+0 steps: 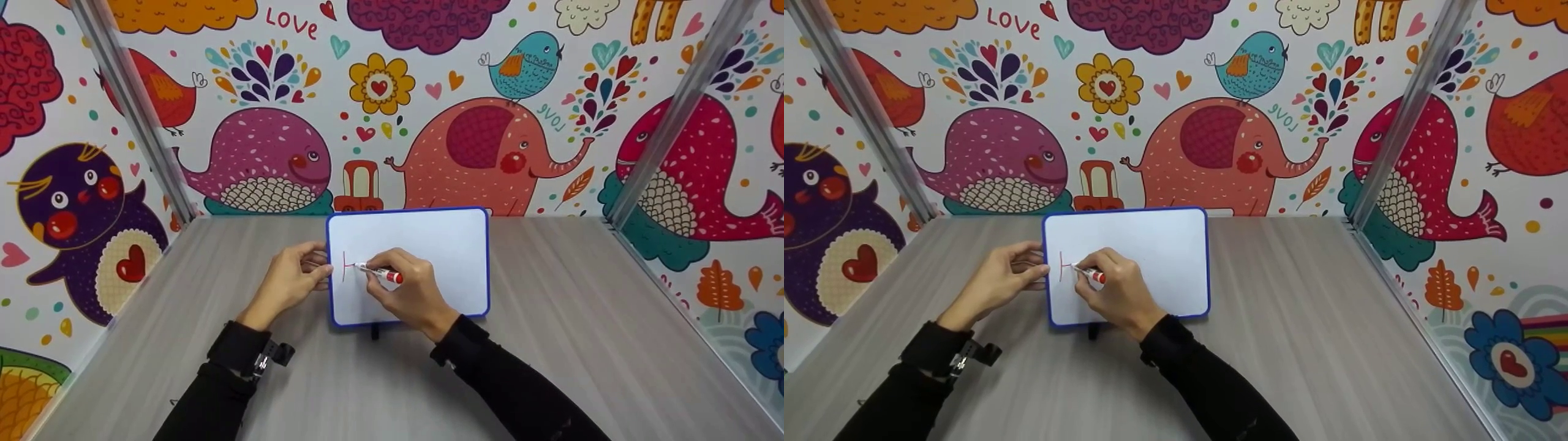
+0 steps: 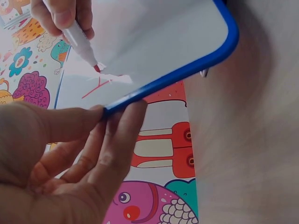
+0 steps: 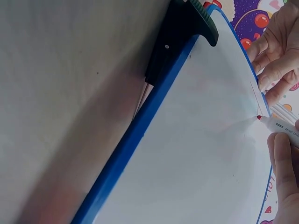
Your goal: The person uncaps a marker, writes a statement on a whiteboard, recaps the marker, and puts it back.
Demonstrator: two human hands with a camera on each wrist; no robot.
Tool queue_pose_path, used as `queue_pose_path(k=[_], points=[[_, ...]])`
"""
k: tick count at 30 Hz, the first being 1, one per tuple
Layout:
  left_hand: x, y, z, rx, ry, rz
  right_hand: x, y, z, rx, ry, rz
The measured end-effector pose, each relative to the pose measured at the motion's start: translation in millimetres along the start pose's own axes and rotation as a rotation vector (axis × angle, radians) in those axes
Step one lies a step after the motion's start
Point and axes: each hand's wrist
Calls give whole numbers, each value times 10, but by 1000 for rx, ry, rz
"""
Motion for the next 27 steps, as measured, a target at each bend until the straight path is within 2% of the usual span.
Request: queue_pose_path(k=[18,27], points=[[18,-3,-9,-29,-20,-15,-13,-97,-45,48,31,-11],[0,0,-3,-21,5,-22,-3,-107,-19,55,35,-11]])
Point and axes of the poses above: each hand's wrist, its own y-axis away from the middle knuckle, its own z-axis out of the palm, x = y × z, and after that the axes turned 12 degrees about -y, right-handed
